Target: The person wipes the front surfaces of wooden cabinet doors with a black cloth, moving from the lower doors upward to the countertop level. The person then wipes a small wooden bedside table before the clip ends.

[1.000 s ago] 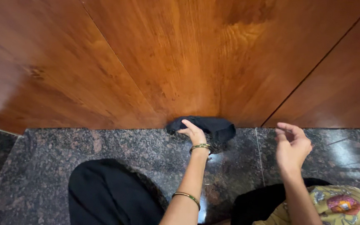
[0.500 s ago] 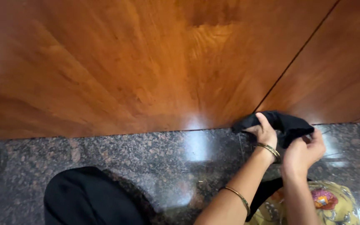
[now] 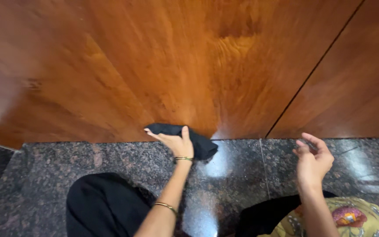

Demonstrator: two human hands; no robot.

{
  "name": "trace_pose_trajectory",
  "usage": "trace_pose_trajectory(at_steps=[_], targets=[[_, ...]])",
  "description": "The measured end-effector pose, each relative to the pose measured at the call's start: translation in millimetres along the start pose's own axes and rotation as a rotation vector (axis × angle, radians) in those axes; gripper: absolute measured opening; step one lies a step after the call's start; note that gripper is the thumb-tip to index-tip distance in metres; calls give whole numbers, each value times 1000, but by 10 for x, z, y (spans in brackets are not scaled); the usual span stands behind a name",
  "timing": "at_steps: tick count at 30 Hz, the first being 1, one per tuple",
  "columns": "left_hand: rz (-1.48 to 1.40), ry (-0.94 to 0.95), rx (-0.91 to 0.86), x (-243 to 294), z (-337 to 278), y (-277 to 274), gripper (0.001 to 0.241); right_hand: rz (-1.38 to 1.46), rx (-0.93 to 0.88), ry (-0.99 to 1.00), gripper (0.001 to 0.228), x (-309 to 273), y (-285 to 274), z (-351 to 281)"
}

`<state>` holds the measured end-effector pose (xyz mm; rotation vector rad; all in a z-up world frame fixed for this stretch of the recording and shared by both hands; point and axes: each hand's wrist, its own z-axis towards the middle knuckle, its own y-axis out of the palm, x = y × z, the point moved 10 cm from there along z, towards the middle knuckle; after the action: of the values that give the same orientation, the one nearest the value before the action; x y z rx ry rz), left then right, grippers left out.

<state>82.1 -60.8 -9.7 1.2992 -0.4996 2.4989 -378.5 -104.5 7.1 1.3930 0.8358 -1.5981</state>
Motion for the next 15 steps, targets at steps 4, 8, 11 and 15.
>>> trace_pose_trajectory(at_steps=[4, 8, 11, 15], targets=[[502, 523, -150, 515, 319, -215, 121, -18, 21, -6, 33, -65, 10, -8], [902, 878, -691, 821, 265, 351, 78, -46, 47, -24, 34, -126, 109, -3], [566, 1379, -475, 1615, -194, 470, 78, -125, 68, -12, 34, -147, 158, -14], [467, 1553, -463, 2018, -919, 1046, 64, -155, 72, 8, 37, -113, 98, 3]])
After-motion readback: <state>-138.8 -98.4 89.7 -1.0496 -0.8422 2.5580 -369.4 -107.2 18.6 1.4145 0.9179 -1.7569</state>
